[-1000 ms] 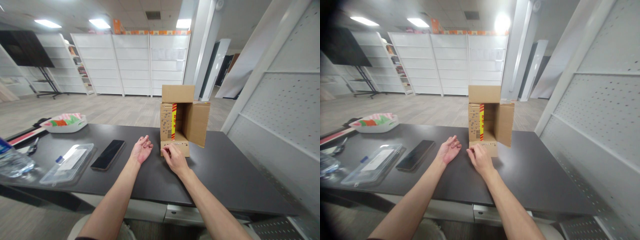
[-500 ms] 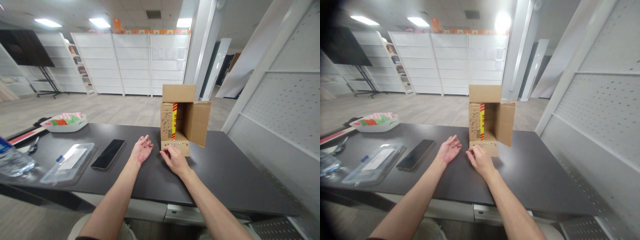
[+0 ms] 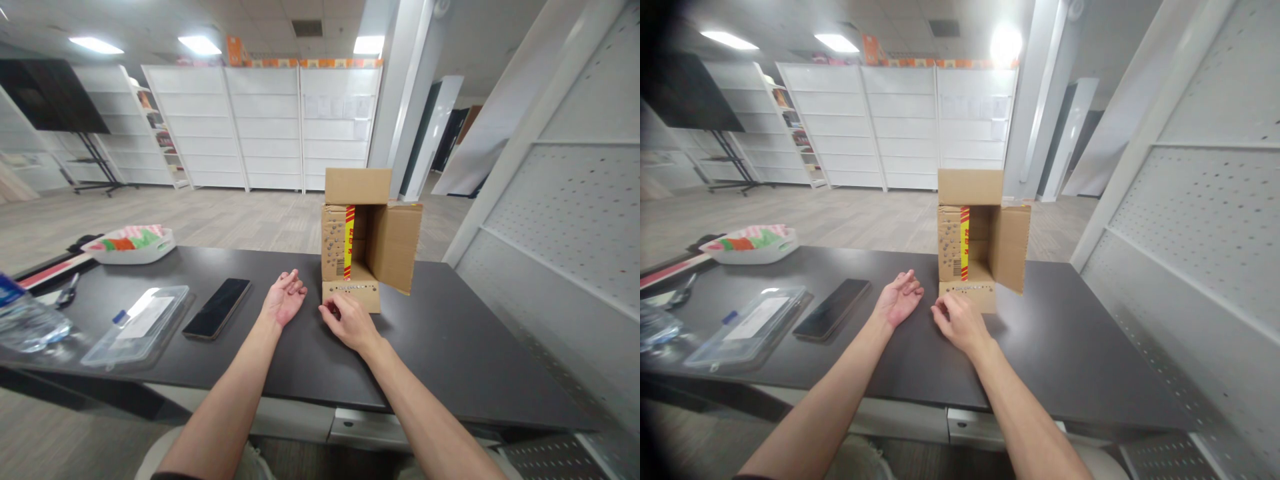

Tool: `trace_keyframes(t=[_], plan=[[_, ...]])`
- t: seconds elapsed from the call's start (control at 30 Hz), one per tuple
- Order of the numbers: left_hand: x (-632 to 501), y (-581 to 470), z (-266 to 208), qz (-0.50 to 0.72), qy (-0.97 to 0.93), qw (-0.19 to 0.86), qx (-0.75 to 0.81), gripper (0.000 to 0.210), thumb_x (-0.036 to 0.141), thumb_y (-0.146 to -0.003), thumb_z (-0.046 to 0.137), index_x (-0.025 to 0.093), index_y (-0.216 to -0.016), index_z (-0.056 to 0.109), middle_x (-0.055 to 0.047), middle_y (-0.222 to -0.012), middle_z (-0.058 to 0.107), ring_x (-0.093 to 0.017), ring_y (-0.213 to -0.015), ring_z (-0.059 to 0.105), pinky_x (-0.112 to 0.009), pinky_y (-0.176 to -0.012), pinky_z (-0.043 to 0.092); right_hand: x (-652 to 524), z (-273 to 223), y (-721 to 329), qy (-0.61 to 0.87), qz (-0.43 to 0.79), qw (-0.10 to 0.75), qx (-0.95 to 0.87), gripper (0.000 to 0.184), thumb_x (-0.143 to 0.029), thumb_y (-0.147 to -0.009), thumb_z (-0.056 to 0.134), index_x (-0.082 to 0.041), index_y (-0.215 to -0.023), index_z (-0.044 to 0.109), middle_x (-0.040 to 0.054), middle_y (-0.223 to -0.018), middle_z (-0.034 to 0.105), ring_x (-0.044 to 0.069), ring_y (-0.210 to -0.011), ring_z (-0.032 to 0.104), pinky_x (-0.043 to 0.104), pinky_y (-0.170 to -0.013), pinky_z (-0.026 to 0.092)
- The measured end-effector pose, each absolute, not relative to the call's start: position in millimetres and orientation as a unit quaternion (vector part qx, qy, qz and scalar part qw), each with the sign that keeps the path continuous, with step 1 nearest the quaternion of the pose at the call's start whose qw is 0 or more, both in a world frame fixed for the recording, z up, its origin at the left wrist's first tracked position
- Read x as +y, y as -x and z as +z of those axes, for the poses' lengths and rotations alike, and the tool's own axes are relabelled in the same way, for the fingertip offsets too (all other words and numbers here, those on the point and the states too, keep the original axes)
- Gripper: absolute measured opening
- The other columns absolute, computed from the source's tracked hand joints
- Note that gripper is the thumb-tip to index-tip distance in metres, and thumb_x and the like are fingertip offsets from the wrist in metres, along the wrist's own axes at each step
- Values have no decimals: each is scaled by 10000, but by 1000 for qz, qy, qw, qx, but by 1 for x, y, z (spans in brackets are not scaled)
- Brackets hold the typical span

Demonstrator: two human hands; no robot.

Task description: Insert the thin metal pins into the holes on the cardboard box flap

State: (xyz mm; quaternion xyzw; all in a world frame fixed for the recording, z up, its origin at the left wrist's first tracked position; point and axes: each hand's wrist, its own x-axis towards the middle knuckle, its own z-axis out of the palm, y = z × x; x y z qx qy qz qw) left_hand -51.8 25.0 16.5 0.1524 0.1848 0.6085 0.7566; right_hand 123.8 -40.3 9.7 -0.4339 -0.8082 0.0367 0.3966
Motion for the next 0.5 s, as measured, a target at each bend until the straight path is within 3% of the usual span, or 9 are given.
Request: trace_keyframes(t=[0.5], plan=[[27,53,15,607,-161,756,185,240,34,-736,649,159,-631,472,61,-604,525,-38,-437,303,-240,-545,349,-45,11,-120,393,28,308,-866,57,-164,-765,570,-213,-757,541,-21,-677,592,135,-636,536,254,-665,379]])
